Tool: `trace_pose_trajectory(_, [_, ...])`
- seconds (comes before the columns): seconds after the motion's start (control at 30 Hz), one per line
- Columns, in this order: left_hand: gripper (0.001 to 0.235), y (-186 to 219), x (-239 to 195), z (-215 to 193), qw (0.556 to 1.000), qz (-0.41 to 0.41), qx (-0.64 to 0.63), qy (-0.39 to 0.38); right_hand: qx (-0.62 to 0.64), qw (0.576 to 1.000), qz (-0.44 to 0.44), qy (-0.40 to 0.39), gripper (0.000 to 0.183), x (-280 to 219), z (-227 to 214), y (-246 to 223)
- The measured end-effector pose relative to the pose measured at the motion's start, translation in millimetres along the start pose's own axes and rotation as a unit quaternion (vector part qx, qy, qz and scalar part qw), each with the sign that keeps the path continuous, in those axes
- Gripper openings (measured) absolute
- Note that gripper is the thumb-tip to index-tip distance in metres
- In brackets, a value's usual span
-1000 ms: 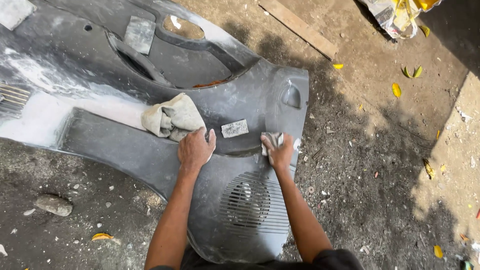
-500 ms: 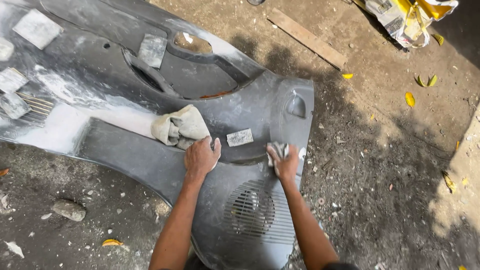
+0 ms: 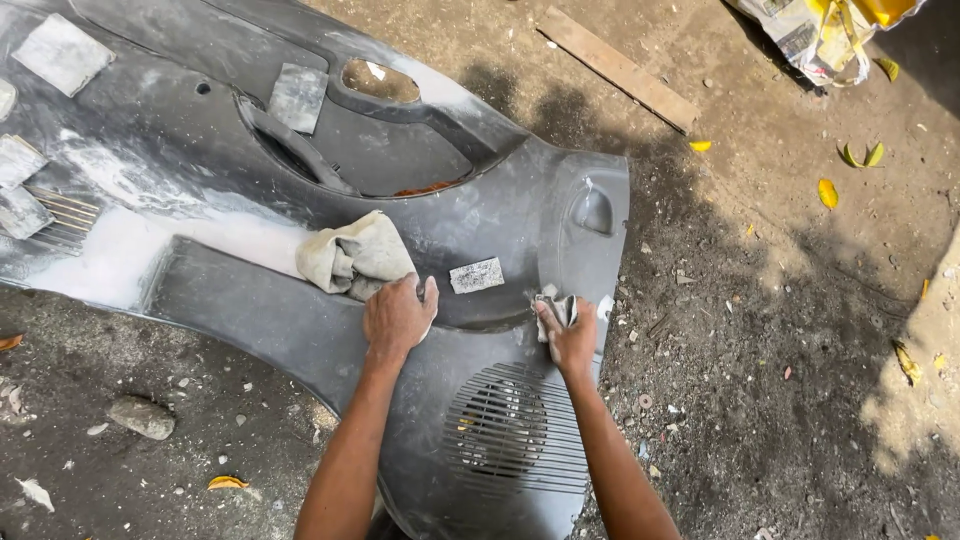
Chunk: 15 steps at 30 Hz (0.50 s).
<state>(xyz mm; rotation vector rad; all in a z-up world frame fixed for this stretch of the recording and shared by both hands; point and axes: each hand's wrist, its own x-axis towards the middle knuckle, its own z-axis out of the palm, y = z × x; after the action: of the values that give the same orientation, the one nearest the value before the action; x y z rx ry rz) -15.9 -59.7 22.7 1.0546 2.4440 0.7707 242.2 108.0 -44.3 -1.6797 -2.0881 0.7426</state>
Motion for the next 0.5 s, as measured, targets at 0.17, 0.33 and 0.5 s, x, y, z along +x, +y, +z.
trace_pose_trajectory(0.17, [0.043,-7.1,-2.4,-2.1,1.000,0.011,-0.004,0.005,-0.001,0.994,-0.099,0.050,0.050,-11.7,-12.8,-37.4])
trace_pose_trajectory(0.33, [0.043,-2.9,-5.7,2.2,0.999,-0.020,-0.003,-0.038,0.022,0.993,-0.113,0.038,0.044,-11.4,-12.3,-29.8])
trace_pose_trajectory(0.5, [0.041,-3.3,3.9,4.9,0.999,0.023,0.002,0.040,0.043,0.986,-0.153,0.045,0.041,-19.6,-19.0,-22.8])
